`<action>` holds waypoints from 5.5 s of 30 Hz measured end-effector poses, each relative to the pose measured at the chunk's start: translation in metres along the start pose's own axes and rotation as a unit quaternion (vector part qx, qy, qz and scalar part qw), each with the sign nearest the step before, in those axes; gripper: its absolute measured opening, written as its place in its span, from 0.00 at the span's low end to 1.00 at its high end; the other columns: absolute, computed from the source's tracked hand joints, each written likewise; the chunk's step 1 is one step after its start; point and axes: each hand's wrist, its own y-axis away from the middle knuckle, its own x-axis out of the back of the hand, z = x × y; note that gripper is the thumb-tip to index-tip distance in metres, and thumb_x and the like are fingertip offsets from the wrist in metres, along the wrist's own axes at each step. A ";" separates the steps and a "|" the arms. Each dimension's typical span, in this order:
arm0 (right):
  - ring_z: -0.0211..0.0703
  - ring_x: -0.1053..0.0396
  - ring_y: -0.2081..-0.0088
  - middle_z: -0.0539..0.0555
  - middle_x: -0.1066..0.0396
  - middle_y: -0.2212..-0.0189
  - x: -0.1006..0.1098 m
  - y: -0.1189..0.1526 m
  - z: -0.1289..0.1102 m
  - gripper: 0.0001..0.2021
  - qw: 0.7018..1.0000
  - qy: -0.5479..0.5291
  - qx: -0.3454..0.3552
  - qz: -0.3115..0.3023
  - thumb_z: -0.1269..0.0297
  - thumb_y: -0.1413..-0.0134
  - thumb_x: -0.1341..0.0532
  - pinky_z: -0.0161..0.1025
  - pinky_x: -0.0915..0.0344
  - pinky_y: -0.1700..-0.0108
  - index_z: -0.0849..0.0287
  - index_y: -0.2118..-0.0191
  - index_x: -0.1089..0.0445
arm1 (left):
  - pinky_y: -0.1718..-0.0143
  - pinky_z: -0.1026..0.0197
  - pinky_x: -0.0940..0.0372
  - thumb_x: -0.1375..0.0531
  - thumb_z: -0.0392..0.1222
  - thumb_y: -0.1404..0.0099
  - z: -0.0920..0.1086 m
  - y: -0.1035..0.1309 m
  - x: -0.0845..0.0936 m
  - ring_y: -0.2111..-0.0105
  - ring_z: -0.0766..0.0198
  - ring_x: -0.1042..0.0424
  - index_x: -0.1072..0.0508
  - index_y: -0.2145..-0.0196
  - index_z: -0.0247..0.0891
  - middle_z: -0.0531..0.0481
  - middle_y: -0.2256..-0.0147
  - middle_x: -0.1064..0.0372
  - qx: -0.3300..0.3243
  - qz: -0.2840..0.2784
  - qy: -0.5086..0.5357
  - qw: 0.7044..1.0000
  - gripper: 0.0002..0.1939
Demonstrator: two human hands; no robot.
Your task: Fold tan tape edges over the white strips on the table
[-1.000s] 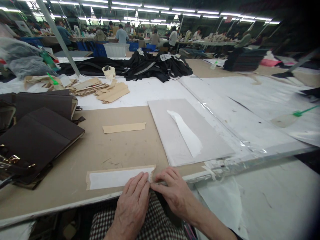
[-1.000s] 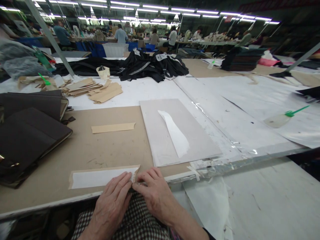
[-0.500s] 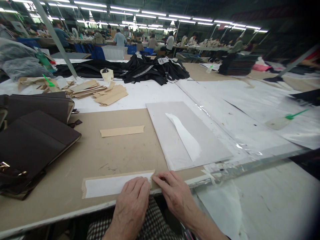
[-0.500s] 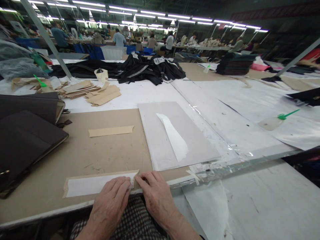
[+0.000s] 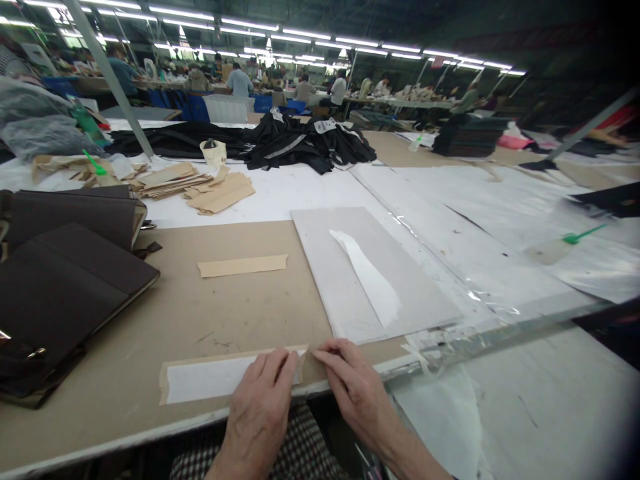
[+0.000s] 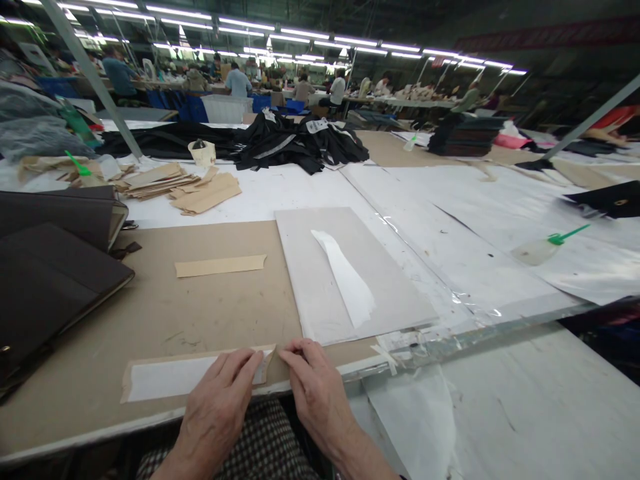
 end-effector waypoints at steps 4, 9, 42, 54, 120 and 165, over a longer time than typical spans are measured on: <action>0.51 0.33 0.53 0.60 0.32 0.54 -0.007 -0.001 0.001 0.20 0.999 0.036 -0.004 -0.001 0.79 0.36 0.50 0.50 0.27 0.53 0.57 0.44 0.30 | 0.51 0.51 0.29 0.50 0.30 0.29 -0.003 0.002 -0.003 0.53 0.53 0.31 0.32 0.41 0.32 0.39 0.49 0.31 -0.001 -0.015 -0.008 1.000 0.20; 0.52 0.33 0.55 0.60 0.32 0.55 -0.010 -0.005 0.000 0.23 0.998 0.065 0.015 -0.013 0.81 0.38 0.49 0.49 0.27 0.55 0.57 0.43 0.30 | 0.51 0.51 0.28 0.49 0.30 0.29 -0.005 0.003 -0.005 0.53 0.52 0.31 0.33 0.41 0.32 0.39 0.49 0.32 -0.007 -0.019 -0.009 1.000 0.20; 0.51 0.33 0.51 0.58 0.32 0.53 -0.009 -0.001 -0.003 0.20 1.000 -0.007 -0.026 -0.013 0.80 0.38 0.49 0.49 0.30 0.49 0.55 0.49 0.28 | 0.52 0.50 0.30 0.48 0.29 0.29 0.000 0.002 -0.003 0.54 0.52 0.32 0.32 0.47 0.35 0.42 0.51 0.31 0.024 -0.007 0.015 1.000 0.15; 0.54 0.35 0.55 0.60 0.30 0.54 -0.017 -0.004 -0.010 0.19 0.997 0.070 -0.007 -0.024 0.81 0.39 0.49 0.52 0.30 0.53 0.58 0.50 0.29 | 0.51 0.49 0.31 0.49 0.29 0.29 0.001 0.000 -0.003 0.55 0.52 0.32 0.32 0.48 0.34 0.41 0.51 0.31 0.024 -0.007 0.007 1.000 0.15; 0.48 0.30 0.52 0.58 0.27 0.52 -0.114 -0.054 -0.112 0.19 0.978 -0.074 0.144 -0.129 0.82 0.42 0.47 0.46 0.28 0.49 0.60 0.51 0.27 | 0.42 0.51 0.36 0.50 0.30 0.31 -0.139 0.075 0.137 0.47 0.59 0.31 0.35 0.38 0.45 0.45 0.49 0.29 0.202 -0.116 0.252 0.939 0.26; 0.49 0.38 0.49 0.53 0.35 0.38 -0.114 -0.072 -0.102 0.19 0.937 -0.085 0.229 -0.251 0.77 0.38 0.45 0.49 0.35 0.43 0.57 0.44 0.30 | 0.50 0.45 0.36 0.47 0.29 0.32 -0.109 0.121 0.125 0.50 0.48 0.34 0.33 0.39 0.39 0.41 0.48 0.31 0.035 -0.128 -0.148 0.980 0.24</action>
